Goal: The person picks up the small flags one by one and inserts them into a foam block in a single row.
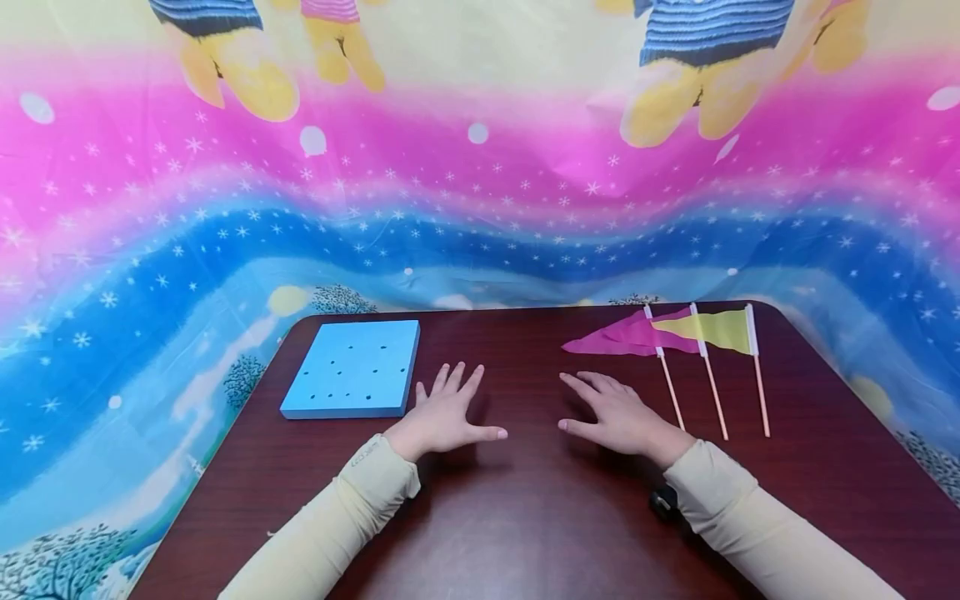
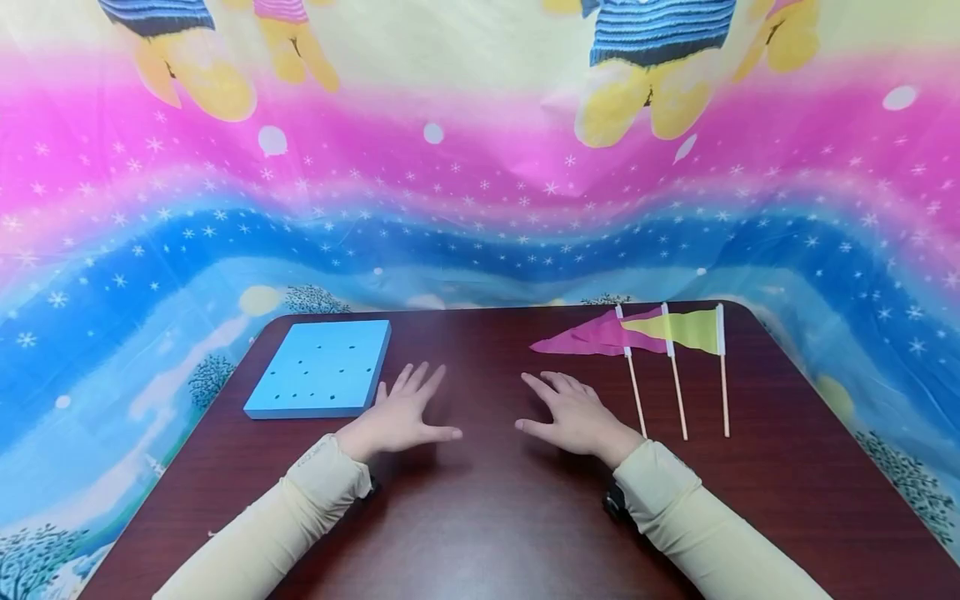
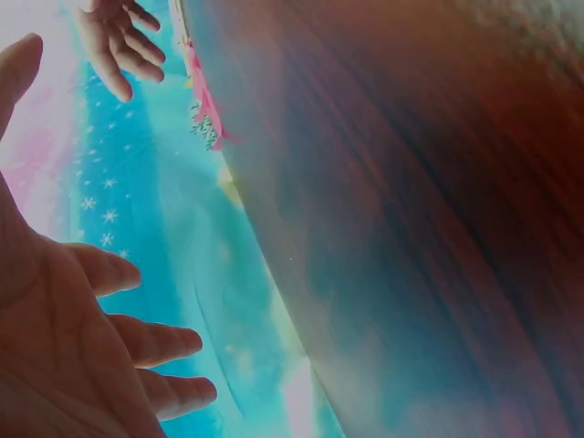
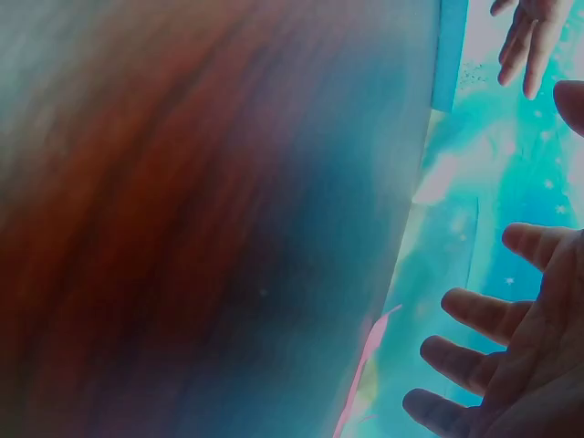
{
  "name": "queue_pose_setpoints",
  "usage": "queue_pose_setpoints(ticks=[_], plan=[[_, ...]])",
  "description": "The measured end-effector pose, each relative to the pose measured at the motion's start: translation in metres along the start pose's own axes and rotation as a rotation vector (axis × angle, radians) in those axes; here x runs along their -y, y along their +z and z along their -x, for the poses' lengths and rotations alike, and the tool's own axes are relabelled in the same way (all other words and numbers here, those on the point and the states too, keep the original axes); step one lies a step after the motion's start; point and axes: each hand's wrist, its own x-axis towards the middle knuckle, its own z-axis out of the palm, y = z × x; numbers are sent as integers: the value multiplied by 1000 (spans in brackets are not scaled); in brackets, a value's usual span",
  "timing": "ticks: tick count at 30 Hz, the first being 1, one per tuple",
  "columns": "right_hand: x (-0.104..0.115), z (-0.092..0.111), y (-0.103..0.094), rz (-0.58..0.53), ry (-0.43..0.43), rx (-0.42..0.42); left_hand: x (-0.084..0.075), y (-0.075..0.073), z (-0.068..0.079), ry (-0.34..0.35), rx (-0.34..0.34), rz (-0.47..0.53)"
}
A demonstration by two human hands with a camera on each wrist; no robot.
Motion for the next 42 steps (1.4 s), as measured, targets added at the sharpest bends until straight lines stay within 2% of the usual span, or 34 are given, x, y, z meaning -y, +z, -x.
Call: queue_pose_setpoints(ticks=[12,23,34,42], plan=[[-5,2,-3,-22,18,-8,12,-9,6,-25,-32,16],[-10,2,-2,-27,24,-19,24,-18,10,-51,-99,75],[-18,6,-4,-43,53,-9,40,-26,15,-89,-130,115],[-24,10,-9,-48,76,-25,58,-34,20,-113,-177,122]])
